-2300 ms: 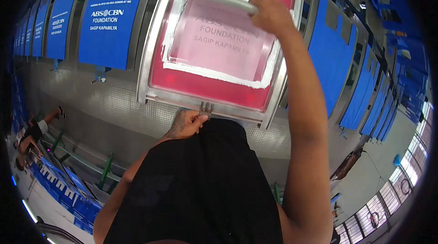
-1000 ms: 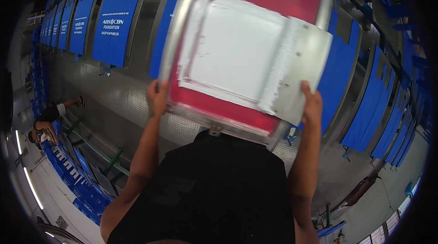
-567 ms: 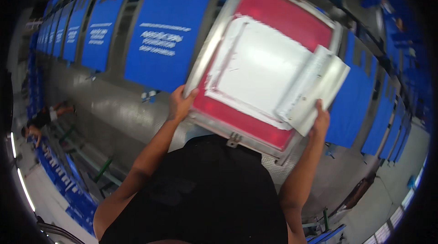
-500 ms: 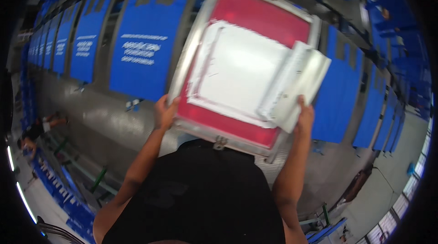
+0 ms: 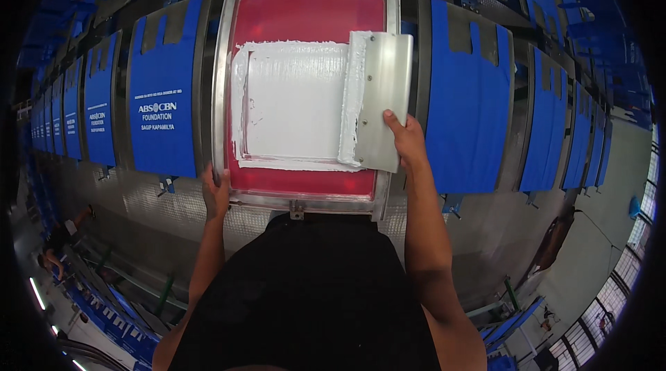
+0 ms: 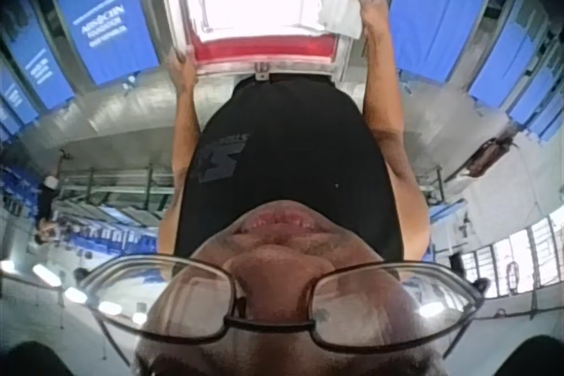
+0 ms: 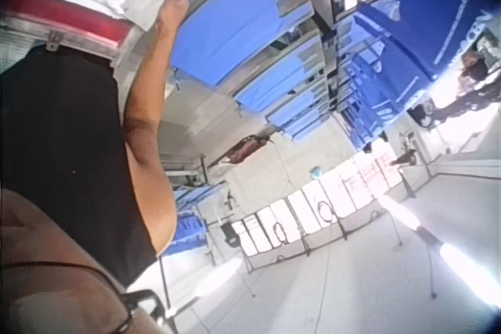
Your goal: The person uses a squeegee to spread white ink across a screen printing frame. They repeatedly pull the squeegee downward to coat the screen, then lift and reposition it to repeat the motion. The process is repeated multiple times on the same screen.
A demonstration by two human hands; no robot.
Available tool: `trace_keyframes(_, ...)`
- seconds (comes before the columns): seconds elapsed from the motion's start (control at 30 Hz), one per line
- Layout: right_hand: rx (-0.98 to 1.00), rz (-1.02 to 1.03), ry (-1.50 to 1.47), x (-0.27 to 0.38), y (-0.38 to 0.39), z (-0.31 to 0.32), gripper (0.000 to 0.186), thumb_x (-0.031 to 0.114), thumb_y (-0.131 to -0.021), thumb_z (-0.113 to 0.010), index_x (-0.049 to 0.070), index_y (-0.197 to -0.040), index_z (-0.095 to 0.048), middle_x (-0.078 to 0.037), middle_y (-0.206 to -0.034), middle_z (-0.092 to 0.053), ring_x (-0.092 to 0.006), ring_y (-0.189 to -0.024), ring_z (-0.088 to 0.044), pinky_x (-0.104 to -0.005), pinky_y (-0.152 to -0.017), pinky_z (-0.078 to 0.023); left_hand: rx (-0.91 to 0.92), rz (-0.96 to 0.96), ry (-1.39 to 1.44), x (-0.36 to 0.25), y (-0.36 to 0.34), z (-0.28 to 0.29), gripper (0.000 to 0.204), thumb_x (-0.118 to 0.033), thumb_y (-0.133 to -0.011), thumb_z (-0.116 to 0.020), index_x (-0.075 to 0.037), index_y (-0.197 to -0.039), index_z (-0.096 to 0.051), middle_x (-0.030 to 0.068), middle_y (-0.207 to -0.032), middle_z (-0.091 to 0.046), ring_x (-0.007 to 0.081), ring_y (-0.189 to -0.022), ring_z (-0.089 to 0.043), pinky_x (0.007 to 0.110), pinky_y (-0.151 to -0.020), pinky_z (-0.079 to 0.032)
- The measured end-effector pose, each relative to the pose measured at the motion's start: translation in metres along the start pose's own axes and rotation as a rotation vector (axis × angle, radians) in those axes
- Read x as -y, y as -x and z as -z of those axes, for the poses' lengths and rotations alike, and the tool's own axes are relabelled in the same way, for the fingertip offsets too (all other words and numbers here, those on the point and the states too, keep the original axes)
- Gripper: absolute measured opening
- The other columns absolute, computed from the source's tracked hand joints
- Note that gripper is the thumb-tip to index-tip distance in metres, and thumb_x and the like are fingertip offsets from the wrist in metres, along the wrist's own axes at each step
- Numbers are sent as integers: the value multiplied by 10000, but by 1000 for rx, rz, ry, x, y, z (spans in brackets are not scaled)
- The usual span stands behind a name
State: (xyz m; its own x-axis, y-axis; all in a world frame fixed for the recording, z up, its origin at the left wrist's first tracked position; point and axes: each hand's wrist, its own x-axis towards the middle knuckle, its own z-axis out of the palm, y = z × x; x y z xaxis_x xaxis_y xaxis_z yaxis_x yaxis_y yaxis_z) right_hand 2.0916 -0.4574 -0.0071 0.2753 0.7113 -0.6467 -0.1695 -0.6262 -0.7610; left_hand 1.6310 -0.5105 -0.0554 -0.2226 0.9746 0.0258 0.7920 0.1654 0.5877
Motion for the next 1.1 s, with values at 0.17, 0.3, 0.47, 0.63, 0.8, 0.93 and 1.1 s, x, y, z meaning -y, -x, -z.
trace_keyframes(0.17,184,242,590,55,-14,-9,434,306,-854,-726,-11,-1142,-652,-160,-956,-709,-235,-849,-686,-370,-795,-535,418,32,110,-25,82,16,216,-234,-920,-688,-25,-973,-685,158,-903,-696,316,-838,-691,403,-751,-541)
trace_keyframes(0.3,261,489,1085,114,-39,-79,379,232,-839,-714,-12,-1118,-637,-205,-972,-702,-302,-850,-695,-401,-802,-529,635,425,578,-69,142,-15,193,-183,-887,-741,-10,-969,-715,111,-839,-729,206,-706,-690,330,-645,-542)
trace_keyframes(0.47,201,998,1392,98,-64,-119,353,121,-776,-697,63,-1119,-640,-156,-977,-695,-322,-904,-663,-420,-880,-475,675,807,640,-85,139,-25,255,-183,-865,-774,38,-985,-731,95,-812,-732,114,-719,-666,271,-650,-529)
trace_keyframes(0.63,96,1250,1380,14,-43,-107,418,25,-714,-665,74,-1129,-636,-90,-941,-697,-259,-878,-649,-396,-933,-419,661,839,702,-89,139,-26,256,-182,-868,-759,41,-990,-730,79,-759,-715,103,-685,-646,269,-639,-514)
trace_keyframes(0.8,464,812,1398,49,51,-108,404,9,-716,-653,63,-1117,-642,-93,-951,-696,-245,-912,-641,-400,-947,-399,741,821,763,-73,139,-25,349,-291,-852,-776,32,-969,-717,85,-780,-702,145,-684,-651,305,-643,-518)
trace_keyframes(0.93,547,653,1340,19,88,-104,407,9,-727,-640,76,-1128,-665,-78,-997,-706,-246,-909,-640,-391,-939,-396,730,320,111,-80,101,-2,471,-415,-778,-834,0,-953,-694,94,-914,-660,214,-850,-649,351,-739,-516)
trace_keyframes(1.1,508,549,1330,9,94,-111,379,35,-725,-669,72,-1102,-671,-83,-1008,-706,-248,-918,-656,-374,-874,-423,69,-518,-145,-109,-12,35,407,-320,-639,-916,-86,-907,-718,59,-959,-657,262,-979,-608,391,-841,-490)
